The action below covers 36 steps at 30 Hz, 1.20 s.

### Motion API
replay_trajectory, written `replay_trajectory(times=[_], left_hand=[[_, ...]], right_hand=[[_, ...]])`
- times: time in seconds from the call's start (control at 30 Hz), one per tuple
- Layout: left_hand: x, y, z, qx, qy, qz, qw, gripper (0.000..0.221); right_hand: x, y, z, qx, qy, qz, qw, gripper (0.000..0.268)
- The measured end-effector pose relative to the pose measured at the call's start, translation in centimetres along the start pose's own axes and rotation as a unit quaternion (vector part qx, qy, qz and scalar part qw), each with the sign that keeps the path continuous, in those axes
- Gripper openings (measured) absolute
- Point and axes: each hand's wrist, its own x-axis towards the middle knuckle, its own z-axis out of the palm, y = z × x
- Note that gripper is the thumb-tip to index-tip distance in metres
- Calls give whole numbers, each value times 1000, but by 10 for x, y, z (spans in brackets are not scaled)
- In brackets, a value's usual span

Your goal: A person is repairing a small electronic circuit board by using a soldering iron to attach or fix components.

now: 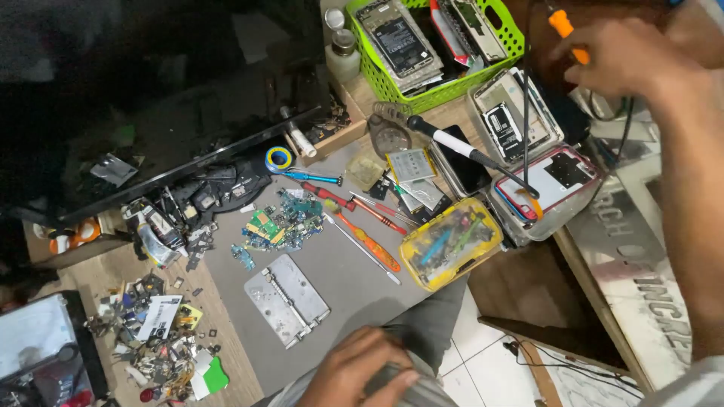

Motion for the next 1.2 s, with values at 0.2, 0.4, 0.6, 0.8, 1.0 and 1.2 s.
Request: replay_trajectory(times=[0.2,0.4,0.6,0.8,1.0,1.2], left_hand=[[-56,-18,-17,-80,217,-182,956,5],[-77,-30,-25,-66,262,-209,940,7],[-68,-22,-26,-38,291,-213,932,8],[-65,-30,-26,-36,279,-273,920,11],[-60,-41,-20,-14,280,-236,930,7],[-52,-32,-21,-8,273,-198,942,11]], right_hand=[[49,-46,4,28,-12,10,999,22],[112,-26,52,9,154,-156,976,56],[126,-17,75,-8,192,-218,957,45],[106,-17,71,40,99,-127,986,50],[98,-15,64,124,75,-122,982,36],[70,-36,51,148,75,-113,980,37]])
